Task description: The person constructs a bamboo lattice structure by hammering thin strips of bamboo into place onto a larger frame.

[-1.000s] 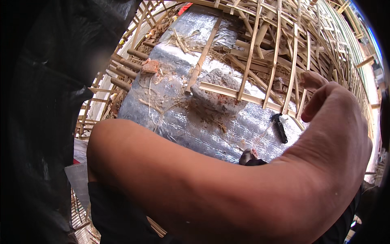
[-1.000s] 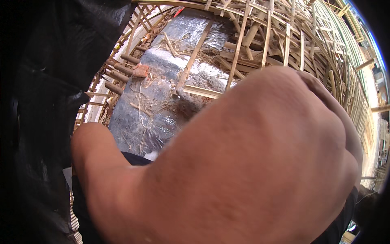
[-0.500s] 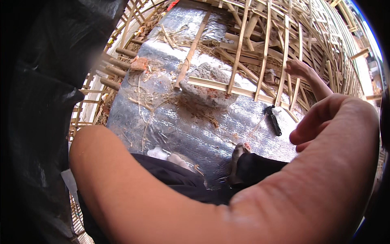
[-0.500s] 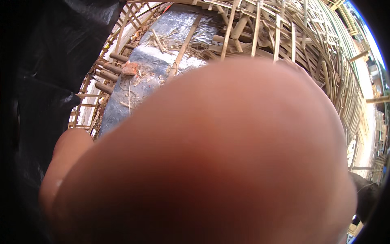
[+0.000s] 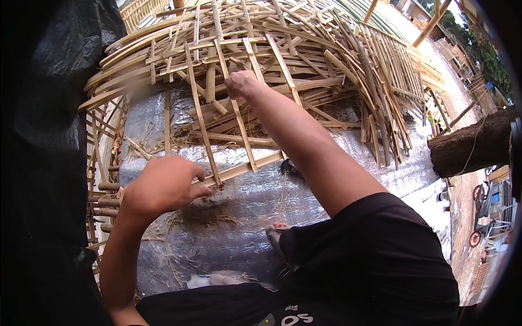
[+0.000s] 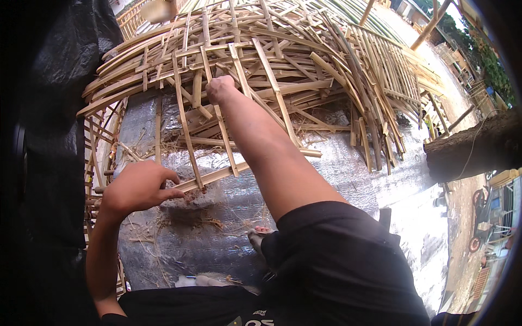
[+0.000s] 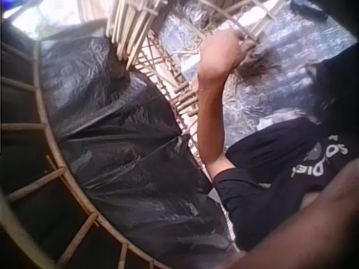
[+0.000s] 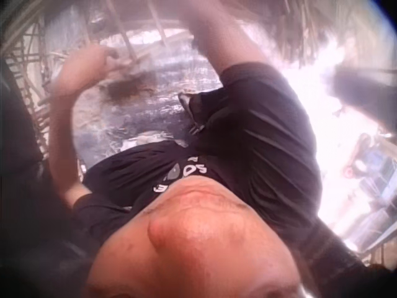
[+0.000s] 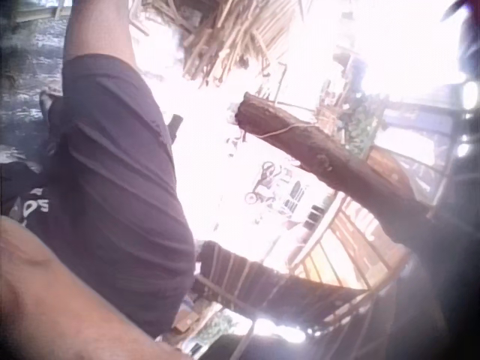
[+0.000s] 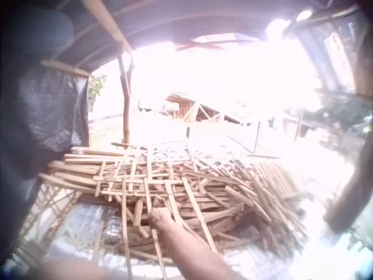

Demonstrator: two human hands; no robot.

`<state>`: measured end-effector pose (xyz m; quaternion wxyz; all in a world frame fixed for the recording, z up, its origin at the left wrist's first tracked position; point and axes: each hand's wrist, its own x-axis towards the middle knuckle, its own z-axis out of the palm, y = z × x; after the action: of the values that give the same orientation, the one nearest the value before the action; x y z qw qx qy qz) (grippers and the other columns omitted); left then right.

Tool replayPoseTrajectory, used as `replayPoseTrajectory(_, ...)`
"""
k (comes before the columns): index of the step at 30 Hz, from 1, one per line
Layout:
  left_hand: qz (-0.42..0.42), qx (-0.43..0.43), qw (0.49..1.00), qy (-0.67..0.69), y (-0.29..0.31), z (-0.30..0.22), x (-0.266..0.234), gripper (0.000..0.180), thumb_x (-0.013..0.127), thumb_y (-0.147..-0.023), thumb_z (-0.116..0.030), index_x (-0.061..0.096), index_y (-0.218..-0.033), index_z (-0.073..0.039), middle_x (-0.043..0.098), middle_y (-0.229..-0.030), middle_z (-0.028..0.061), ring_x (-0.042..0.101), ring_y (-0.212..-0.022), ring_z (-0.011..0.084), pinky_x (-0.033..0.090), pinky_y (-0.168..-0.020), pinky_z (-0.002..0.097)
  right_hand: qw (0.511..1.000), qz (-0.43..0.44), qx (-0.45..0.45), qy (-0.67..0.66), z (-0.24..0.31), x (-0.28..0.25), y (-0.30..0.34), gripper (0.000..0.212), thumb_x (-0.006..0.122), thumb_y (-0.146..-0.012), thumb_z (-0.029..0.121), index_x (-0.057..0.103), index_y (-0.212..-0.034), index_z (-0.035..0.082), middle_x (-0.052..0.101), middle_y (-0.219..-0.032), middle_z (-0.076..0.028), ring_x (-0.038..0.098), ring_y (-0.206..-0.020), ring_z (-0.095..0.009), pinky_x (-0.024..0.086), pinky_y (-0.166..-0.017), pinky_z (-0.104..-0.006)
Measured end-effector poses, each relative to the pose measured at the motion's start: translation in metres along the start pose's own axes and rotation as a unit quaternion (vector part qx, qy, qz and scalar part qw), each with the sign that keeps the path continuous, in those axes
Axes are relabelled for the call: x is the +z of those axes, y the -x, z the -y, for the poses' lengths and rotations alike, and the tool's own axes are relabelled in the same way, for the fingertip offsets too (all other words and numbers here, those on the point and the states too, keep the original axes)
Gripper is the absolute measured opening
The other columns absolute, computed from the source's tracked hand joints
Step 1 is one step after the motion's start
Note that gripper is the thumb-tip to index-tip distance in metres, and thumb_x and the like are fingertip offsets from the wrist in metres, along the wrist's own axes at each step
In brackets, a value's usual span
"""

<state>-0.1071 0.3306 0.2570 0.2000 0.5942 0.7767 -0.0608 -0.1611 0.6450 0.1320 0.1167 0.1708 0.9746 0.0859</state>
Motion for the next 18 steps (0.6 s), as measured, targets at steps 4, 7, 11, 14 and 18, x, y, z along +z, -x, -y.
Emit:
replayPoseTrajectory(4,0.124,-0.094,0.987,-0.03,-0.032,0.042,0.028,0.044,0.07,-0.088,-0.049,0.074,-0.114,-0.013,0.073,-0.098,0.0184,0.07,-0.096,0.0342,0.054,-0.088,0.0432,0.996,-0.028,-0.067,-0.056,0.053,-0.015,-0.019,0.03,0.066,-0.09,0.026,0.074,-0.118,0.022,0.072,-0.121,-0.002,0.069,-0.112,-0.021,0.058,-0.086,-0.0366)
replayPoseTrajectory(7,0.164,-0.102,0.981,0.005,-0.044,0.019,0.02,0.04,0.071,-0.088,-0.043,0.075,-0.113,-0.013,0.073,-0.104,0.0189,0.069,-0.1,0.0343,0.053,-0.09,0.0428,0.991,0.042,-0.016,-0.124,0.063,-0.018,-0.042,0.029,0.068,-0.091,0.03,0.074,-0.119,0.025,0.072,-0.12,0.005,0.07,-0.108,-0.018,0.058,-0.08,-0.0348)
replayPoseTrajectory(11,0.145,-0.154,0.977,0.004,-0.033,0.052,0.034,0.04,0.073,-0.086,-0.036,0.073,-0.115,-0.008,0.072,-0.109,0.0219,0.067,-0.105,0.0374,0.052,-0.093,0.0442,0.991,0.022,-0.05,-0.123,0.135,-0.055,-0.055,0.03,0.069,-0.09,0.031,0.073,-0.119,0.022,0.073,-0.116,0.004,0.071,-0.102,-0.017,0.057,-0.076,-0.0385)
replayPoseTrajectory(14,0.145,-0.133,0.98,0.023,-0.053,0.064,0.051,0.039,0.072,-0.086,-0.036,0.073,-0.114,-0.009,0.072,-0.109,0.0213,0.068,-0.104,0.0372,0.052,-0.093,0.0443,0.99,0.043,-0.048,-0.125,0.133,-0.03,-0.065,0.03,0.069,-0.089,0.031,0.073,-0.117,0.021,0.073,-0.115,0.002,0.071,-0.101,-0.018,0.057,-0.075,-0.0385)
replayPoseTrajectory(18,0.16,-0.144,0.976,0.027,-0.044,0.074,0.047,0.038,0.072,-0.087,-0.036,0.074,-0.113,-0.009,0.072,-0.109,0.0205,0.068,-0.104,0.037,0.052,-0.093,0.0446,0.987,0.041,-0.067,-0.137,0.156,-0.032,-0.065,0.028,0.069,-0.088,0.03,0.074,-0.114,0.021,0.074,-0.114,0.001,0.071,-0.1,-0.018,0.057,-0.074,-0.0384)
